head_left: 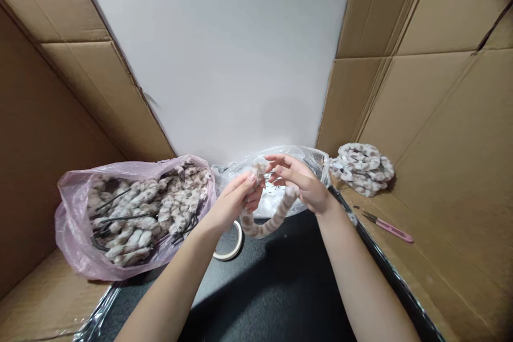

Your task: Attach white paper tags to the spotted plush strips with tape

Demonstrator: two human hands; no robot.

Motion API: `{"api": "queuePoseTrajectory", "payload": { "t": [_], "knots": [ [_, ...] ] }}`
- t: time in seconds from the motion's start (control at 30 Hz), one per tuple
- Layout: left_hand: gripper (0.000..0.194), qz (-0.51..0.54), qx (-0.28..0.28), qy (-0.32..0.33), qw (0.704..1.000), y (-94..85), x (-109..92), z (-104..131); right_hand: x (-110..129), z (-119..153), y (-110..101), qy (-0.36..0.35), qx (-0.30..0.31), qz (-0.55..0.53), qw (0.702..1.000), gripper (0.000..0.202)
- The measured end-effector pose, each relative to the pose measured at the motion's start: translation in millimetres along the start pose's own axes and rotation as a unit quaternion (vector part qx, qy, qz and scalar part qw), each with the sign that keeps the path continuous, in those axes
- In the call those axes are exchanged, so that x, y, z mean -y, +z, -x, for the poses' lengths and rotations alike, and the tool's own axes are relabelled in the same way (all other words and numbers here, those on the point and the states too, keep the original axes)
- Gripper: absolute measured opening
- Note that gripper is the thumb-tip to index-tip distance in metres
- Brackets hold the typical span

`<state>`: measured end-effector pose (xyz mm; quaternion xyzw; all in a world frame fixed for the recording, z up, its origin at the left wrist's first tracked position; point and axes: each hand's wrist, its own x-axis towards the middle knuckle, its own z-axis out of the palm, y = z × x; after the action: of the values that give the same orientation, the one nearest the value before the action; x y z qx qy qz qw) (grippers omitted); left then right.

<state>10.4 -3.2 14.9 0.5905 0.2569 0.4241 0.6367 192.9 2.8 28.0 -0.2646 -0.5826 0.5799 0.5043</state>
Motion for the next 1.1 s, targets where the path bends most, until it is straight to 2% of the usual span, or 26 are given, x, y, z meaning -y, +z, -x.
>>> {"api": "queuePoseTrajectory", "payload": {
  "t": [0.07, 0.13, 0.27, 0.33, 0.53, 0.7, 0.9, 1.1],
  "knots": [
    [0.034, 0.006, 0.026, -0.033, 0.999, 0.1, -3.9, 3.6, 6.6, 5.1, -4.4, 0.023, 0.075, 0.035, 0.996, 0.045],
    [0.035, -0.006, 0.058, -0.059, 0.997, 1.3, -7.3, 7.6, 10.7, 9.3, -1.7, 0.016, 0.094, 0.077, 0.992, 0.047],
    [0.036, -0.024, 0.112, -0.087, 0.990, 4.1, -10.4, 11.5, 11.5, 11.0, 15.5, -0.045, 0.055, 0.118, 0.991, 0.027],
    [0.035, -0.020, 0.116, -0.093, 0.989, 3.7, -10.1, 10.6, 10.4, 9.3, 20.3, -0.066, 0.047, 0.110, 0.991, 0.030],
    [0.036, 0.027, 0.111, -0.122, 0.986, 3.2, -2.5, 2.6, 7.3, 4.4, 11.6, -0.090, -0.012, 0.104, 0.990, 0.031],
    [0.043, 0.046, 0.065, -0.106, 0.991, 7.1, 28.6, 9.4, 2.8, 1.0, 7.6, -0.073, 0.002, 0.072, 0.995, 0.031],
    [0.057, 0.016, 0.013, -0.083, 0.996, 2.0, 82.7, 51.6, -2.4, -2.5, 6.2, -0.075, -0.014, 0.045, 0.996, 0.030],
    [0.062, 0.004, -0.006, -0.082, 0.997, 8.3, 109.9, 83.6, -2.8, -1.6, 12.9, -0.093, -0.024, 0.011, 0.995, 0.029]
  ]
}}
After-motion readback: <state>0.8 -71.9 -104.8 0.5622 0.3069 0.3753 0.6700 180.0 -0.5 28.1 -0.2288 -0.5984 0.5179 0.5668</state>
